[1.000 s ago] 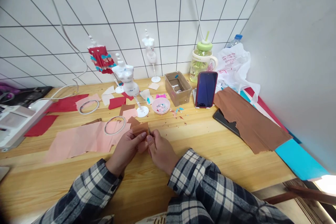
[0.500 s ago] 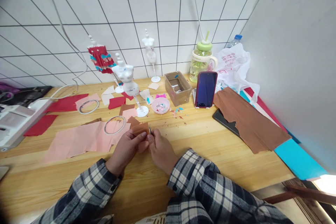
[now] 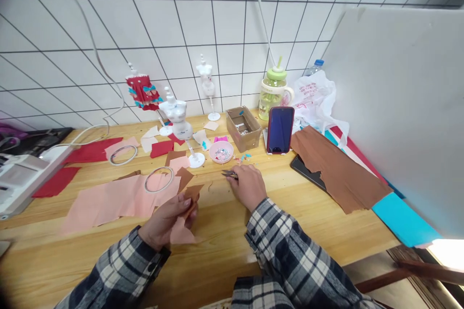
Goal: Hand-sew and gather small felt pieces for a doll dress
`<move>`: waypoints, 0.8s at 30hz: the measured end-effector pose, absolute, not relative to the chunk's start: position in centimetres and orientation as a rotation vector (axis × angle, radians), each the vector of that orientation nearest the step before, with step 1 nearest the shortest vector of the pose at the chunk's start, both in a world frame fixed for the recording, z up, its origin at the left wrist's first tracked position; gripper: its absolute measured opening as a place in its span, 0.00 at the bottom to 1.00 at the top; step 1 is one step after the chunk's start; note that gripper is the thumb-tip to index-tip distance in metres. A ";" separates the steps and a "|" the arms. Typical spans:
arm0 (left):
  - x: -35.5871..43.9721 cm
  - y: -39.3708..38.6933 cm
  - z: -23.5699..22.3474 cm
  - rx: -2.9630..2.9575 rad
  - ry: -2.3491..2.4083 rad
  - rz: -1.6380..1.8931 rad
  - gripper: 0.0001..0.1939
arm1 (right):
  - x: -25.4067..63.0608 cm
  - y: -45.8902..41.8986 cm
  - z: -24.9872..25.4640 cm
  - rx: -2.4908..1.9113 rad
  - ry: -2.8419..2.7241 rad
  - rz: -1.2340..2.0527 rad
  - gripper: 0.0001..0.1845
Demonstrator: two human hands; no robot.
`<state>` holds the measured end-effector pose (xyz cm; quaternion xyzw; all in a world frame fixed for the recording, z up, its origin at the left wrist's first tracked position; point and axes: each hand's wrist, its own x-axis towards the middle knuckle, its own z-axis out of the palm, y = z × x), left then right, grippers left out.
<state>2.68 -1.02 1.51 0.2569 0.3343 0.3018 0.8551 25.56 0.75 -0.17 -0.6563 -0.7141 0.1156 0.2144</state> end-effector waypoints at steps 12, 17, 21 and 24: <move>-2.9 1.2 3.0 0.288 0.360 0.914 0.07 | 19.2 -2.5 -0.1 -1.106 -1.308 1.908 0.15; -2.2 0.8 1.9 0.368 0.540 0.900 0.06 | 20.9 -0.9 -0.5 -1.265 -1.299 1.582 0.18; -0.7 0.5 1.0 0.496 0.720 0.937 0.11 | 25.3 0.2 0.9 -1.661 -1.556 0.714 0.16; 0.4 0.1 0.8 0.589 0.718 0.918 0.17 | 25.8 -0.7 1.5 -1.687 -1.766 0.651 0.14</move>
